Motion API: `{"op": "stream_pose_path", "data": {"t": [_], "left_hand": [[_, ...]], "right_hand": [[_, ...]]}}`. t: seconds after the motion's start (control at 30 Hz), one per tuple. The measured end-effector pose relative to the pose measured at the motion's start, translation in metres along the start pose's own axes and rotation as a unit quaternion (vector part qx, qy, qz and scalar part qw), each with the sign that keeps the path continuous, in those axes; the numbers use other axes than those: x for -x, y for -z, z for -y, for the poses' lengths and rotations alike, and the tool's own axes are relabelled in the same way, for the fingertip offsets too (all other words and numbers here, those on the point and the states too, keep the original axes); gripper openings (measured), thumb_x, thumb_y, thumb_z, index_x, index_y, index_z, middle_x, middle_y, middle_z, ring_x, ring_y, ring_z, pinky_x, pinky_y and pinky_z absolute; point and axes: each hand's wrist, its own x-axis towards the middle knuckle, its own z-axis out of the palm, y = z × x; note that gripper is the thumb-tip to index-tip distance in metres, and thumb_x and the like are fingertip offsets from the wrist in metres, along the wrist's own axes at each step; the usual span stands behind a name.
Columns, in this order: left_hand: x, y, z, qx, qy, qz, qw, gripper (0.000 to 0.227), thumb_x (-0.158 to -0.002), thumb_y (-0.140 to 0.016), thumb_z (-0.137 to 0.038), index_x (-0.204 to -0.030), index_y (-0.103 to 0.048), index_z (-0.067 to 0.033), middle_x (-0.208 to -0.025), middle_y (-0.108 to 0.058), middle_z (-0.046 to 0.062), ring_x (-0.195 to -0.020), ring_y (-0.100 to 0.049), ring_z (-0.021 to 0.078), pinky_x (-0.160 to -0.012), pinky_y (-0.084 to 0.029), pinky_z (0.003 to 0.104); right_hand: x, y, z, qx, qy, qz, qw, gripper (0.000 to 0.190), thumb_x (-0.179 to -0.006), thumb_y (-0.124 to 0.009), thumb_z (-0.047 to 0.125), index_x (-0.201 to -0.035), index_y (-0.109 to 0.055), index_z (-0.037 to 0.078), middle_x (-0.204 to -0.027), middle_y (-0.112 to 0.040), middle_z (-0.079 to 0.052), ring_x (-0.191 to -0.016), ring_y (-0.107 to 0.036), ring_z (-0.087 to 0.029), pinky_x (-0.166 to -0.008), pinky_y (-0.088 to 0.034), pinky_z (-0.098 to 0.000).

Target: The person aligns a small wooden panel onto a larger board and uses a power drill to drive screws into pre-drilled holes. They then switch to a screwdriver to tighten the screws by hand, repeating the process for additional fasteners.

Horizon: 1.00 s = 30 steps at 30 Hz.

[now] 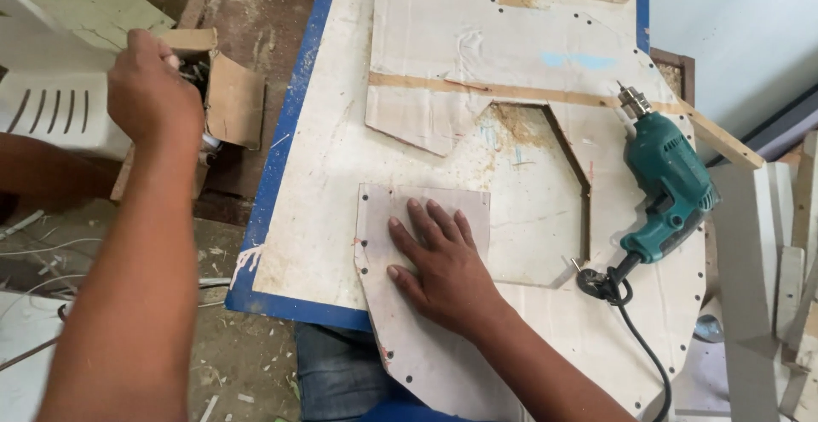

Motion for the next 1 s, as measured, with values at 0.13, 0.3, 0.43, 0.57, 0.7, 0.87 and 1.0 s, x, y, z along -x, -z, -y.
{"op": "stream_pose_path", "data": {"t": [0.13, 0.3, 0.43, 0.57, 0.7, 0.87, 1.0], "left_hand": [[0.066, 0.073, -0.058, 0.364, -0.035, -0.023, 0.93, 0.02, -0.098, -0.068, 0.007, -0.104, -0.06, -0.0092, -0.1, -0.069, 0.011, -0.089, -0.067, 0.0232, -0.068, -0.058, 0.033], [0.132, 0.122, -0.111, 0.523, -0.004, 0.214, 0.825, 0.012, -0.09, -0.072, -0.003, -0.1, -0.075, -0.0081, -0.071, -0.067, 0.012, -0.062, -0.063, 0.0161, -0.064, -0.054, 0.03], [0.154, 0.087, -0.13, 0.447, -0.057, 0.375, 0.81, 0.025, -0.091, -0.067, -0.004, -0.115, -0.077, -0.0048, -0.097, -0.075, 0.021, -0.088, -0.076, 0.0295, -0.08, -0.06, 0.041], [0.164, 0.049, -0.139, 0.292, -0.235, 0.316, 0.871, 0.02, -0.099, -0.062, -0.011, -0.112, -0.077, -0.0071, -0.094, -0.072, 0.013, -0.088, -0.074, 0.027, -0.074, -0.06, 0.036], [0.171, 0.037, -0.139, 0.248, -0.302, 0.269, 0.881, 0.018, -0.099, -0.062, -0.013, -0.103, -0.079, -0.0097, -0.086, -0.067, 0.009, -0.085, -0.067, 0.0242, -0.071, -0.058, 0.033], [0.174, 0.046, -0.142, 0.185, -0.364, 0.223, 0.885, 0.015, -0.094, -0.06, 0.0, -0.092, -0.075, -0.004, -0.08, -0.061, 0.009, -0.084, -0.06, 0.0215, -0.074, -0.056, 0.032], [0.18, 0.037, -0.137, 0.176, -0.41, 0.187, 0.875, 0.015, -0.093, -0.06, 0.002, -0.091, -0.073, -0.0035, -0.08, -0.059, 0.009, -0.086, -0.06, 0.0218, -0.078, -0.055, 0.032]], "right_hand": [[0.002, -0.004, -0.001, 0.014, 0.003, -0.002, 1.0, 0.064, -0.104, -0.044, 0.049, -0.159, -0.04, 0.016, -0.167, -0.028, -0.017, -0.154, -0.02, -0.042, -0.12, -0.015, -0.0614], [-0.001, 0.01, 0.008, -0.033, -0.038, 0.031, 0.998, 0.062, -0.102, -0.046, 0.051, -0.157, -0.046, 0.022, -0.162, -0.036, -0.021, -0.15, -0.028, -0.047, -0.119, -0.014, -0.0675], [-0.002, 0.01, 0.007, -0.023, -0.041, 0.027, 0.999, 0.061, -0.102, -0.045, 0.051, -0.157, -0.046, 0.024, -0.162, -0.038, -0.02, -0.15, -0.029, -0.046, -0.12, -0.014, -0.0661], [-0.001, 0.006, 0.005, -0.011, -0.041, 0.022, 0.999, 0.061, -0.102, -0.044, 0.053, -0.157, -0.046, 0.026, -0.162, -0.038, -0.019, -0.15, -0.03, -0.045, -0.12, -0.015, -0.066], [-0.002, 0.007, 0.007, -0.014, -0.043, 0.02, 0.999, 0.062, -0.102, -0.043, 0.054, -0.158, -0.044, 0.028, -0.162, -0.038, -0.018, -0.15, -0.029, -0.045, -0.12, -0.015, -0.0655], [-0.003, 0.009, 0.007, -0.013, -0.042, 0.034, 0.998, 0.063, -0.102, -0.042, 0.053, -0.159, -0.043, 0.027, -0.162, -0.038, -0.02, -0.15, -0.029, -0.046, -0.119, -0.016, -0.0677], [-0.002, 0.009, 0.006, -0.019, -0.041, 0.03, 0.999, 0.062, -0.102, -0.041, 0.054, -0.158, -0.043, 0.026, -0.161, -0.038, -0.02, -0.15, -0.029, -0.047, -0.119, -0.016, -0.0682]]}}
